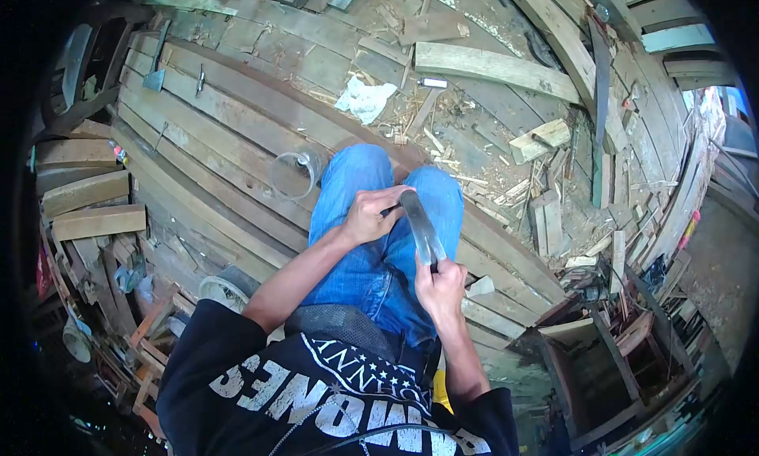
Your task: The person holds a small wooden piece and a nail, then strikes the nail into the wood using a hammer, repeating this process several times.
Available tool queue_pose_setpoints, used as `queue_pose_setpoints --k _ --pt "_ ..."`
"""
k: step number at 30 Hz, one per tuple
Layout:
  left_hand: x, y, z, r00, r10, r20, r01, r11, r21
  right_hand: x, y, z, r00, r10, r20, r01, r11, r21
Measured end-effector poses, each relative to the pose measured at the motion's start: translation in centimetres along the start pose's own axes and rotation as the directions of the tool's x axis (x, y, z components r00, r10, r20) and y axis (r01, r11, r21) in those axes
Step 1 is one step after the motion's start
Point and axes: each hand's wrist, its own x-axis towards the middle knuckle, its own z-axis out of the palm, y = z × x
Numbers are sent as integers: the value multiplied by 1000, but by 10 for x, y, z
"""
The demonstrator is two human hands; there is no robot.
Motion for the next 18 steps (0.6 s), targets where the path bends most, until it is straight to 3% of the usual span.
queue_pose_setpoints --k 3,4,6,7,8,10,12,14,18 --pt "-1 -3 1 1000 -13 8 12 1000 26 -2 -5 5 938 -259 -230 293 948 127" --pt "-2 -3 2 1000 -12 11 12 1000 25 -2 -3 5 939 -257 -229 290 948 127" --pt "-1 -4 1 1000 7 0 -7 1000 15 -1 1 1 999 -24 40 26 998 -49" --pt "1 -4 0 1000 25 -11 -25 1000 12 -2 -3 1 999 25 44 -24 999 -25" --pt "3 -6 0 1000 26 -9 -26 1000 13 0 -4 2 999 25 43 -25 999 -23" --pt "-1 -2 -1 1000 22 -15 -22 999 40 0 -5 4 973 -157 -171 180 976 125" --pt "-2 2 0 999 0 -38 1 1000 24 -4 -1 2 982 -120 -147 150 965 216" --pt "2 2 0 998 -3 -63 4 1000 10 0 16 4 954 -195 -229 246 945 216" --pt "2 1 2 999 -10 -53 8 1000 -21 1 12 -8 983 -73 -167 118 954 277"
